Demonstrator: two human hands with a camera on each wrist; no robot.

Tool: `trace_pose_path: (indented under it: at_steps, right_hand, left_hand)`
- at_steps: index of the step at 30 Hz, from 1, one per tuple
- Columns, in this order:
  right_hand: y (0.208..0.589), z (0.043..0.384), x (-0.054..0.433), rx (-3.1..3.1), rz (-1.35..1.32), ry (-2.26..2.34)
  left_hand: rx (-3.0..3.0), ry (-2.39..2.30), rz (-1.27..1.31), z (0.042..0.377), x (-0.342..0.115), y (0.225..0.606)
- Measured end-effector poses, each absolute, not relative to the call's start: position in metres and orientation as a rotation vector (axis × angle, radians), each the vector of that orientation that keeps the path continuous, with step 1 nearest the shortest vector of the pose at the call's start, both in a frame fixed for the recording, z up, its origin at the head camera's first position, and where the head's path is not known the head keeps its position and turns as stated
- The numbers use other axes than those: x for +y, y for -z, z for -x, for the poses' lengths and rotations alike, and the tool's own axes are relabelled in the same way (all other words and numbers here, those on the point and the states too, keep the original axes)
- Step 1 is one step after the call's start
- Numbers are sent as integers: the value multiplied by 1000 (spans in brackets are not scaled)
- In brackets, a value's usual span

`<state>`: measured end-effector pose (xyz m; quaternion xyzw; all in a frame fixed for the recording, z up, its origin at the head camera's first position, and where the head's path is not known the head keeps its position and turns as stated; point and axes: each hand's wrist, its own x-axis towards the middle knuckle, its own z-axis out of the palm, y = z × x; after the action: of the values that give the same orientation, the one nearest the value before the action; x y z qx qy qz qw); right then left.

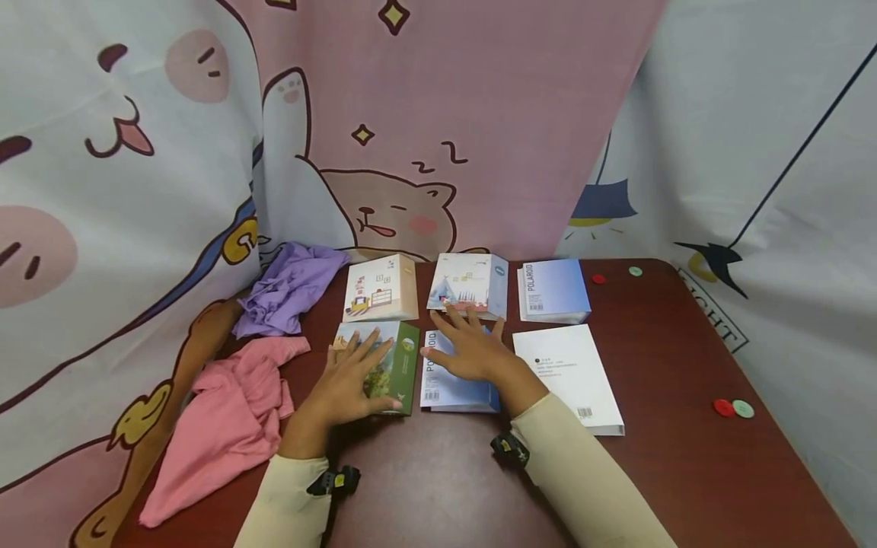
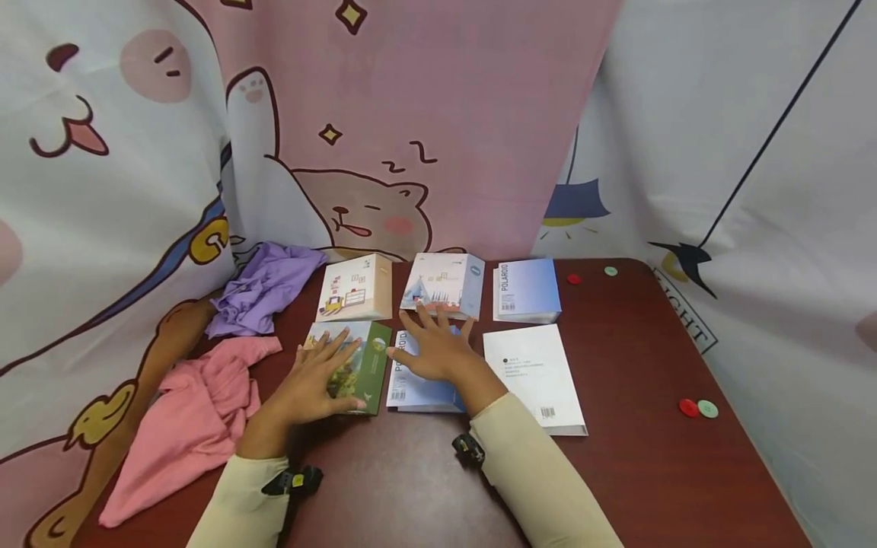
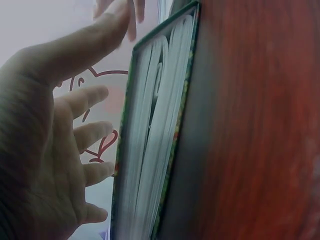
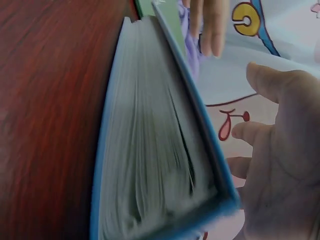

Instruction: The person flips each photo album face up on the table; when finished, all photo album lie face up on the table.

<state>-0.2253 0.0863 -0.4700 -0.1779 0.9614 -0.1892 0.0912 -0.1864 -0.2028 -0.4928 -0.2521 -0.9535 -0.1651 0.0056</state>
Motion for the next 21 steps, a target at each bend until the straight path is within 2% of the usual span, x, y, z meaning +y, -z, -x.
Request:
trace_pose_path:
  at_steps: [21]
  right_hand:
    - [479,262,62,2697,636,435]
  left_hand:
    - [-2989,734,936,189,-205,498]
